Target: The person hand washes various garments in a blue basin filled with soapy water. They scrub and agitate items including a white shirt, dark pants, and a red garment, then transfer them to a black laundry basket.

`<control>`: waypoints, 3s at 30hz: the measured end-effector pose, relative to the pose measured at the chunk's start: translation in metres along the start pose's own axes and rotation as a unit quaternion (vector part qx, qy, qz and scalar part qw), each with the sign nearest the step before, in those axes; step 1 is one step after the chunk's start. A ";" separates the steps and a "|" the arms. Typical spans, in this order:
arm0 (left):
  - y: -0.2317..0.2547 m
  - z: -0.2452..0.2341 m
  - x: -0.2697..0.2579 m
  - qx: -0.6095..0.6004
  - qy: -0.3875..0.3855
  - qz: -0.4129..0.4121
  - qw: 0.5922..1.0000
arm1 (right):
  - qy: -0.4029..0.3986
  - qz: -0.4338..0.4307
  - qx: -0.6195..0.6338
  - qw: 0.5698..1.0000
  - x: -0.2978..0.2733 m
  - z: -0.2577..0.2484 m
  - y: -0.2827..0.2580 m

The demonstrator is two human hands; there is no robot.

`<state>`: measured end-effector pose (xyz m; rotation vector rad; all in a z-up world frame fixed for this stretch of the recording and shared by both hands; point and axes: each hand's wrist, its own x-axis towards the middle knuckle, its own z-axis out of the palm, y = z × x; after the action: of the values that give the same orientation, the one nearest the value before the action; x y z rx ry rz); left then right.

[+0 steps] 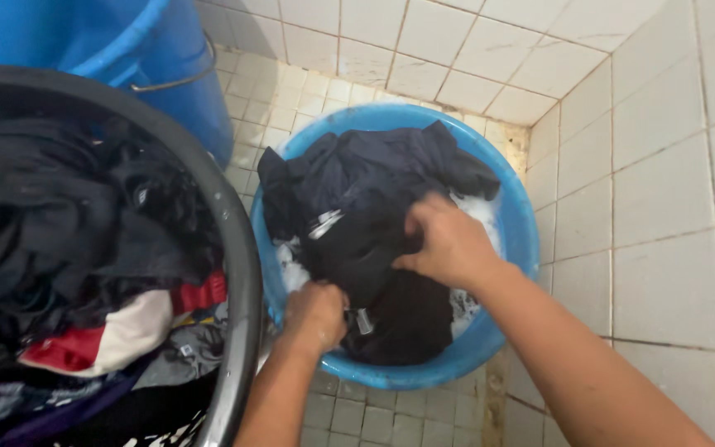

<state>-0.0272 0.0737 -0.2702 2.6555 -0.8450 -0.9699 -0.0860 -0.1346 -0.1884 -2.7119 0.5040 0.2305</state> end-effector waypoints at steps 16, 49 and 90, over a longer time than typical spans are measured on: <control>0.024 0.005 0.013 -0.026 0.102 0.084 0.991 | -0.050 -0.178 0.012 0.983 0.019 0.186 0.040; 0.083 -0.016 0.007 -0.686 0.139 0.267 0.662 | 0.024 -0.016 0.542 0.840 -0.055 -0.172 0.055; 0.062 0.013 0.004 -0.244 0.094 0.109 0.959 | 0.005 0.153 0.568 0.808 0.013 -0.037 0.023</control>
<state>-0.0609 0.0211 -0.2600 2.1414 -0.7224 -0.7397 -0.0788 -0.1726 -0.1649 -1.4475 0.7617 -0.0261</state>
